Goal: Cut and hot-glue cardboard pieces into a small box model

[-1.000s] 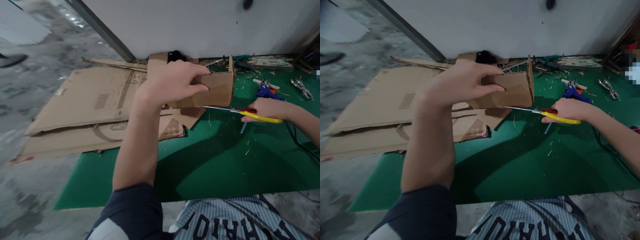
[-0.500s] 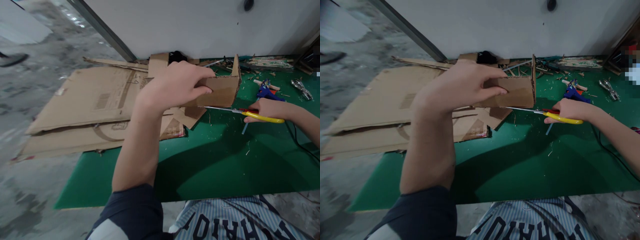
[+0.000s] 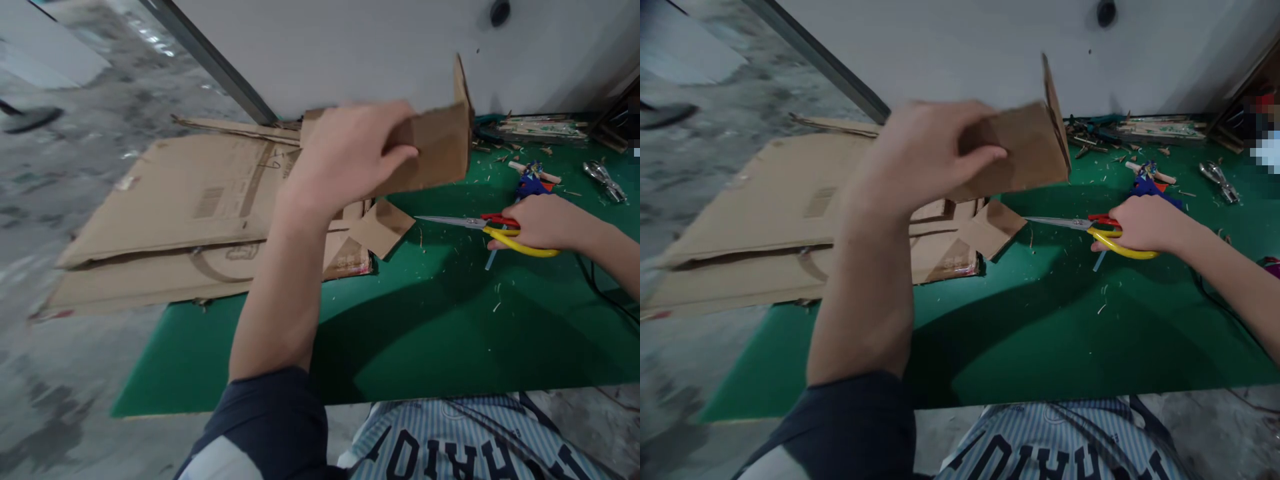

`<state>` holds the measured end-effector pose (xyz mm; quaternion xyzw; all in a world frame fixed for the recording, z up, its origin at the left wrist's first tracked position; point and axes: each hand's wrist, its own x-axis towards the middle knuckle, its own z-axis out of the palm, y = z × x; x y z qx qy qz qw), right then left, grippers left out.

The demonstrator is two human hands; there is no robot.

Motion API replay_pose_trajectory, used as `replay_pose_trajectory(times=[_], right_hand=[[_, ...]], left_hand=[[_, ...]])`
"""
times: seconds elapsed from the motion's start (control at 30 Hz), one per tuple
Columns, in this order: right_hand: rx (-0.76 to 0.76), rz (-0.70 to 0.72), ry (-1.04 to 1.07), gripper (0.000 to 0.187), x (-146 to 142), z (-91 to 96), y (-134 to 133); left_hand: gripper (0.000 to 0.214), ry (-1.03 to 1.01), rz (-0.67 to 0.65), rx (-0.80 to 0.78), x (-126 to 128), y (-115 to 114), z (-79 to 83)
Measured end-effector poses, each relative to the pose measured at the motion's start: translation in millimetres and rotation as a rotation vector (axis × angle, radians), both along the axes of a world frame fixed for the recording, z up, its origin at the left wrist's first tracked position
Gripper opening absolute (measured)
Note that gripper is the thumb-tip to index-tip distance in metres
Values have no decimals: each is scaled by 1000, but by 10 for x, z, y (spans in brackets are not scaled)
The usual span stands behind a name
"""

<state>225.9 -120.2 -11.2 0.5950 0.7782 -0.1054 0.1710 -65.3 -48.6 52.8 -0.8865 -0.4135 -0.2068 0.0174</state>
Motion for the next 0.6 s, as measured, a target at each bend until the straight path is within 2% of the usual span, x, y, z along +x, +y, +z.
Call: replay_pose_trajectory(times=[0.07, 0.13, 0.17, 0.23, 0.33, 0.4, 0.5, 0.6], right_hand=[[100, -71, -30, 75, 9, 10, -26], [173, -164, -8, 76, 37, -11, -14], [190, -212, 21, 76, 55, -33, 12], [185, -286, 91, 75, 81, -92, 106], [109, -338, 174, 70, 52, -191, 324], [123, -355, 224, 63, -30, -244, 490], [232, -326, 272, 53, -211, -304, 765], [364, -277, 271, 43, -371, -353, 1102]], left_hand=[[12, -203, 75, 133, -66, 119, -29], [16, -446, 69, 334, -142, 276, -53], [21, -574, 23, 431, -177, 350, -58], [31, -808, -118, 449, -229, 453, -54], [39, -1062, -206, 272, -239, 464, -32], [29, -1175, -229, 167, -213, 431, -34], [16, -1318, -278, -2, -165, 432, -75], [28, -1421, -284, -133, -133, 490, -122]])
